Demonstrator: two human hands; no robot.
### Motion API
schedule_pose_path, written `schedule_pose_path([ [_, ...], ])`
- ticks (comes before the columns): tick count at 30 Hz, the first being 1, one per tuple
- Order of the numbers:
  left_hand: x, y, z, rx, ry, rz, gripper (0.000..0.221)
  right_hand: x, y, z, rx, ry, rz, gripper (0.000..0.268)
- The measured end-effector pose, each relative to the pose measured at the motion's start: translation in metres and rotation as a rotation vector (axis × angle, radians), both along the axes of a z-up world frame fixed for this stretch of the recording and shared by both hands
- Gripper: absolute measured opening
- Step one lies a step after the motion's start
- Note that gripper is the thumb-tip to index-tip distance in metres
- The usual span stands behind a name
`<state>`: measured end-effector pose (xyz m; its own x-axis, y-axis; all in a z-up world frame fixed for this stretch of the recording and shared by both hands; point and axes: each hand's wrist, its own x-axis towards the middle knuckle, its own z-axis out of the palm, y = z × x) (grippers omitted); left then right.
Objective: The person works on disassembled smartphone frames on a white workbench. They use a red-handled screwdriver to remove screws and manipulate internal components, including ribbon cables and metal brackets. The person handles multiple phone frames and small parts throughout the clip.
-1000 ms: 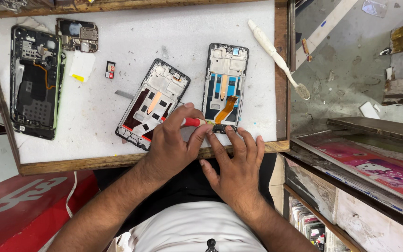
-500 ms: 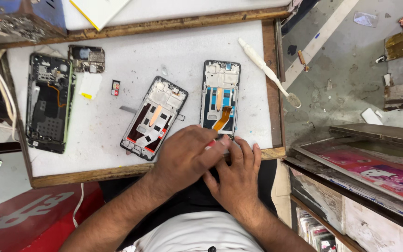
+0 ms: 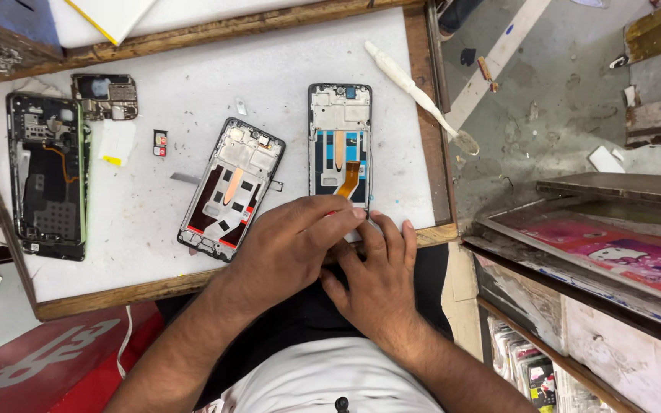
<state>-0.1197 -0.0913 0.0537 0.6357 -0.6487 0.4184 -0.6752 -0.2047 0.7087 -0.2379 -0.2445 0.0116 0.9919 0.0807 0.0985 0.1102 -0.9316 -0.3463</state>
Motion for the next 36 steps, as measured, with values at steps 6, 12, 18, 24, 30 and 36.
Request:
schedule_pose_path([
  [6,0.004,-0.002,0.013,-0.034,0.058,-0.023,0.044,-0.001,-0.001,0.000,-0.006,0.017,0.020,0.058],
  [12,0.003,-0.005,0.014,0.084,0.084,-0.021,0.036,-0.003,-0.002,-0.006,-0.020,0.042,0.039,0.051],
  [18,0.003,-0.003,0.009,0.097,-0.062,0.042,0.045,-0.004,-0.002,-0.007,-0.054,0.079,0.043,0.051],
  [24,0.004,-0.004,0.009,0.153,-0.065,0.088,0.048,-0.003,-0.003,-0.005,-0.057,0.092,0.038,0.052],
  [30,0.008,-0.003,0.022,0.087,-0.024,0.046,0.050,0.001,0.000,-0.001,-0.064,0.036,0.043,0.054],
  [36,0.009,0.002,0.024,0.120,0.025,0.031,0.053,0.001,0.000,0.001,-0.056,0.059,0.030,0.054],
])
